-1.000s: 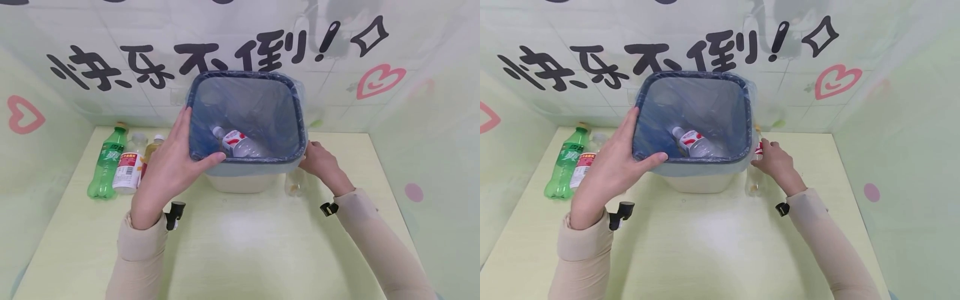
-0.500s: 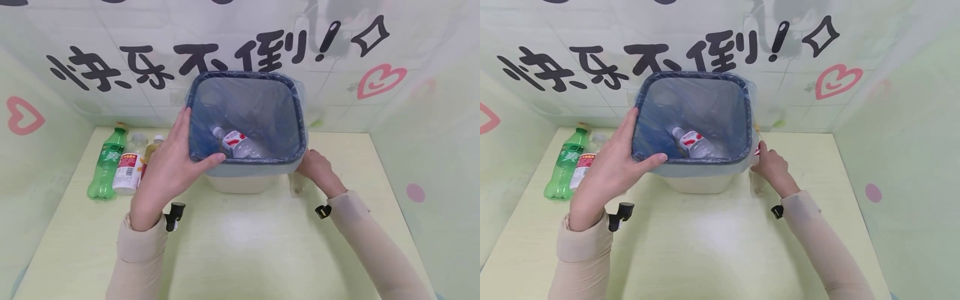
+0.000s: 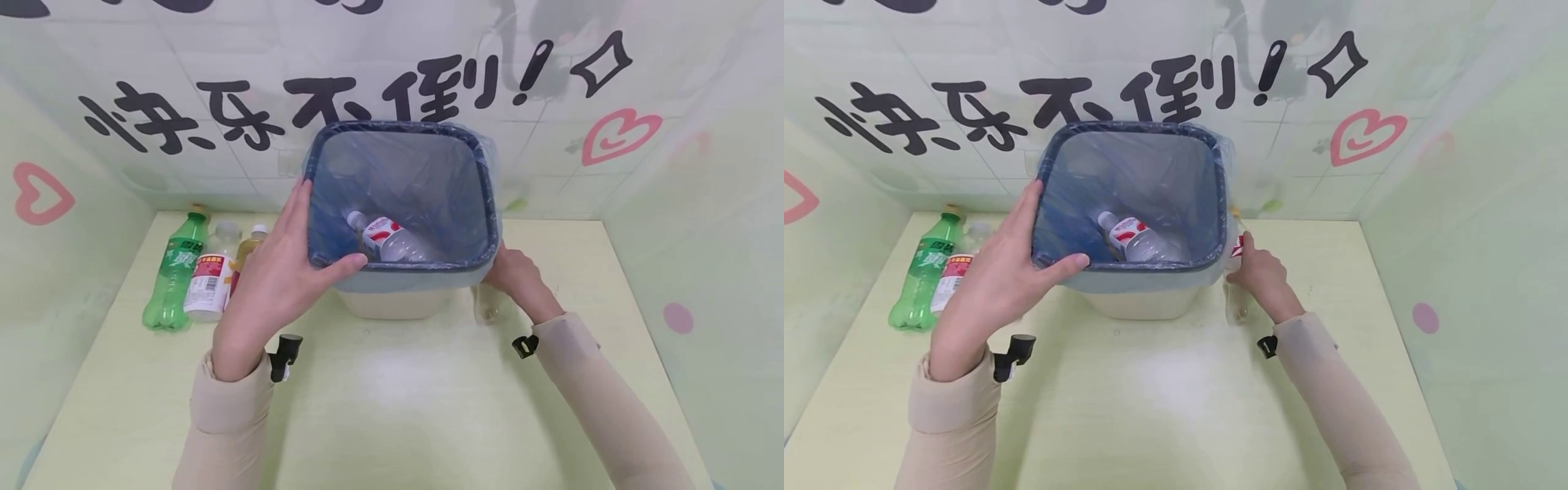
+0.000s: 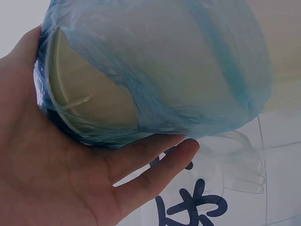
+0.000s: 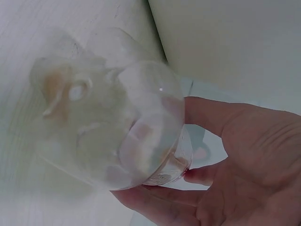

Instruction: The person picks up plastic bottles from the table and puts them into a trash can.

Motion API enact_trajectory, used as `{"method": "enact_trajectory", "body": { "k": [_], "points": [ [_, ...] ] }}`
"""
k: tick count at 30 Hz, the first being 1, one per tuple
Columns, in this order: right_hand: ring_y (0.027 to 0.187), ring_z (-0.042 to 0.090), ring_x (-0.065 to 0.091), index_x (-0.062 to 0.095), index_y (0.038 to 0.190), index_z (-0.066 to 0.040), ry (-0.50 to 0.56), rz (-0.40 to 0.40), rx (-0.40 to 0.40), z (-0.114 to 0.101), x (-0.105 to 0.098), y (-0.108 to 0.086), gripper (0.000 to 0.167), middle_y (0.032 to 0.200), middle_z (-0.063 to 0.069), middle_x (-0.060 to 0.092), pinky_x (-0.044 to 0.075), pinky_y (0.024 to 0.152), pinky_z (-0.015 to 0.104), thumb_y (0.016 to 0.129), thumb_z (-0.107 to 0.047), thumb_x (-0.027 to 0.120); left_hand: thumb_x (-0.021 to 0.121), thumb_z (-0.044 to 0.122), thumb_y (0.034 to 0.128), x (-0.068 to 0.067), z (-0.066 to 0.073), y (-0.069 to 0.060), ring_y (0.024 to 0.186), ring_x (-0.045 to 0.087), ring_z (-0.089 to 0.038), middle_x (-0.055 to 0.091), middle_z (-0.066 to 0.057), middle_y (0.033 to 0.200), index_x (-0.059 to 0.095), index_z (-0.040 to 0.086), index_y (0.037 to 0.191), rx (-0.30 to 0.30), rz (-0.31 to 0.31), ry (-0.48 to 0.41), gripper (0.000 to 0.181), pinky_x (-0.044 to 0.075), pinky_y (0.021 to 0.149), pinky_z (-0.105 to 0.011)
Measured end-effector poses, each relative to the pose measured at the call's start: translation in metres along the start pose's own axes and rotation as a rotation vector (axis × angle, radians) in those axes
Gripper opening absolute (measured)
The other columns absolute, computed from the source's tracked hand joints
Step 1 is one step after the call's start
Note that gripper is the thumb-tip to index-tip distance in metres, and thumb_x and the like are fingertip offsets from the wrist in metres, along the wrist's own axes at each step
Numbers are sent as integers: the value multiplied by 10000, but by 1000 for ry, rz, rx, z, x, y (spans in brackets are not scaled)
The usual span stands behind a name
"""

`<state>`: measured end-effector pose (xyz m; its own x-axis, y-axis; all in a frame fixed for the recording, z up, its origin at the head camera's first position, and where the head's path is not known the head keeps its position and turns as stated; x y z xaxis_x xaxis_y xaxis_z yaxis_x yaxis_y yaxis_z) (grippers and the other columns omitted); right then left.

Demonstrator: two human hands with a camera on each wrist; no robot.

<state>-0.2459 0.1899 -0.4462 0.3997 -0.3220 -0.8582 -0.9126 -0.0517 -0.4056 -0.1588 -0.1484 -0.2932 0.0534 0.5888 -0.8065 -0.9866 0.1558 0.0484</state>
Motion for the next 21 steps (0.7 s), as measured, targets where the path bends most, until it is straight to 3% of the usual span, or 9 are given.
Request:
{"method": "enact_trajectory", "body": {
  "k": [7, 11, 15, 21],
  "points": [
    [903, 390, 647, 207, 1547, -52, 68, 27, -44, 10, -1, -2, 863, 1164, 292, 607, 516, 669, 463, 895, -439, 620, 611, 730, 823, 1, 0, 0, 1456, 267, -388, -19, 42, 1662, -13, 156, 1606, 3, 3, 0, 1155, 335, 1062, -639],
    [792, 307, 642, 108, 1585, -69, 115, -3, -25, 19, -7, -8, 922, 1259, 292, 564, 497, 631, 396, 903, -380, 646, 606, 730, 826, 1, 1, 0, 1456, 265, -392, -21, 39, 1662, -19, 156, 1606, 5, -4, -1, 1152, 328, 1058, -650],
    [693, 253, 624, 5, 1593, -53, 138, -30, -8, 25, -22, -16, 995, 1303, 315, 526, 478, 600, 358, 911, -345, 669, 608, 722, 831, 1, 1, -1, 1460, 257, -387, -24, 41, 1661, -21, 156, 1605, 6, -4, -2, 1146, 324, 1060, -651],
    [752, 301, 658, -30, 1596, -81, 147, -8, -12, 23, -53, -29, 1021, 1311, 304, 521, 505, 631, 384, 915, -366, 676, 602, 733, 826, 1, 0, -1, 1466, 246, -381, -29, 51, 1659, -21, 161, 1605, 5, -1, -7, 1150, 325, 1062, -648]
  ]
}}
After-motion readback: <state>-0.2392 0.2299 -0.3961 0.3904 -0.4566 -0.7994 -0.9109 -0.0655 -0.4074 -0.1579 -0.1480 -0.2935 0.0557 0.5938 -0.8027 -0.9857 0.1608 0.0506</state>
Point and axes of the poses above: each hand's wrist, its own y-axis towards the middle knuckle, its own x-axis out of the palm, z = x × y, the point moved 4 cm from there along y, towards the middle knuckle
